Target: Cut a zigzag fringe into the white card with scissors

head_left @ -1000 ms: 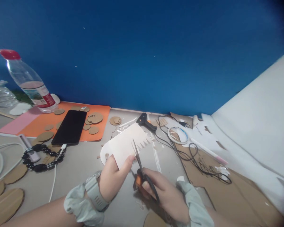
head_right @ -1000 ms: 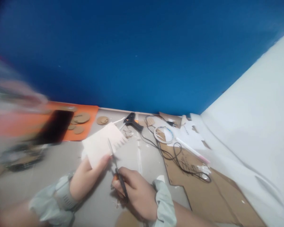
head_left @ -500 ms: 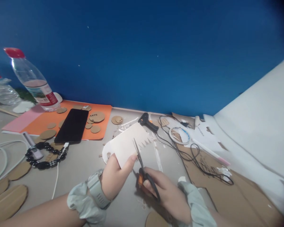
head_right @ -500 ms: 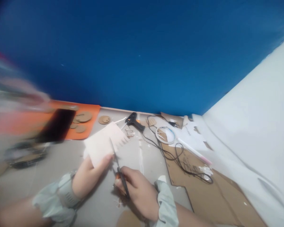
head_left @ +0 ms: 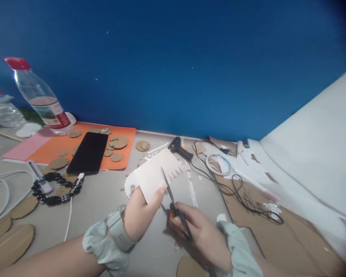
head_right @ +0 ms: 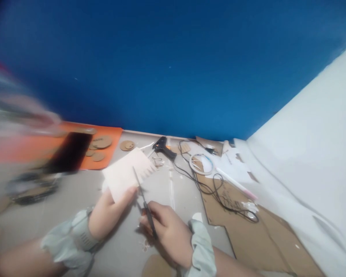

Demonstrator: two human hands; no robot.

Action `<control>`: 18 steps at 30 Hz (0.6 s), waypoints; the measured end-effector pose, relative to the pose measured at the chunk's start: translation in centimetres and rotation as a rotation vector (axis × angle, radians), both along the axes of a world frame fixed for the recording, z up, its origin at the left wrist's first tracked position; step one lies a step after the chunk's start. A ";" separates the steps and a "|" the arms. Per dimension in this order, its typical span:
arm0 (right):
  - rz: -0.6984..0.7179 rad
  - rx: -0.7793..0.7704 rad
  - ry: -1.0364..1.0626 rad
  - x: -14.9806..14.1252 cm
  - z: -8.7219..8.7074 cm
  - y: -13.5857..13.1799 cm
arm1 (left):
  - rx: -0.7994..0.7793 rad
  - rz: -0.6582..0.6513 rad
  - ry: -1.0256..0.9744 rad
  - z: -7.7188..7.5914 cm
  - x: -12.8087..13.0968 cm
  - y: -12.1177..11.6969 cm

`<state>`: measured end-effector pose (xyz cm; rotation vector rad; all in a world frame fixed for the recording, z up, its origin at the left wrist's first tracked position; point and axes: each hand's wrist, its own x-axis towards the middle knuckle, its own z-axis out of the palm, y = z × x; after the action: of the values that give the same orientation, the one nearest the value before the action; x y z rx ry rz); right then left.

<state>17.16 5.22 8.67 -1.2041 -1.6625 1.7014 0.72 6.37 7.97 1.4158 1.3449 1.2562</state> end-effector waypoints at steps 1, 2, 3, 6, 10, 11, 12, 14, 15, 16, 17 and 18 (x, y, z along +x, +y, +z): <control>0.001 -0.004 0.005 0.0 0.0 0.0 | -0.004 0.002 -0.004 0.0 0.0 0.0; 0.001 -0.011 0.008 0.0 -0.1 0.0 | -0.010 0.005 -0.009 0.1 0.0 0.0; -0.001 -0.020 0.012 0.0 -0.1 0.0 | -0.013 0.009 -0.015 0.1 0.0 -0.1; -0.013 -0.049 0.034 0.0 -0.1 0.0 | -0.008 0.013 -0.026 0.1 0.0 -0.1; -0.014 -0.040 0.018 -0.1 -0.1 0.1 | -0.018 0.021 -0.037 0.1 0.0 -0.1; -0.017 -0.046 0.005 -0.1 -0.1 0.1 | -0.016 0.022 -0.038 0.1 0.0 -0.1; -0.019 -0.055 -0.003 0.0 -0.1 0.1 | -0.011 0.021 -0.037 0.1 0.0 -0.2; -0.031 -0.070 -0.001 0.0 -0.2 0.0 | -0.010 0.020 -0.034 0.2 0.0 -0.2; -0.035 -0.071 0.002 0.0 -0.2 0.0 | -0.014 0.020 -0.033 0.2 0.0 -0.2; -0.035 -0.072 0.007 -0.1 -0.3 0.0 | -0.020 0.018 -0.031 0.2 0.1 -0.2; -0.035 -0.075 0.012 -0.1 -0.3 0.0 | -0.025 0.019 -0.030 0.2 0.1 -0.2; -0.037 -0.086 0.019 -0.1 -0.3 0.0 | -0.030 0.018 -0.028 0.2 0.1 -0.2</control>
<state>17.08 5.18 8.34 -1.2468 -1.5608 1.7718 0.81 6.14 8.20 1.3638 1.3548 1.2574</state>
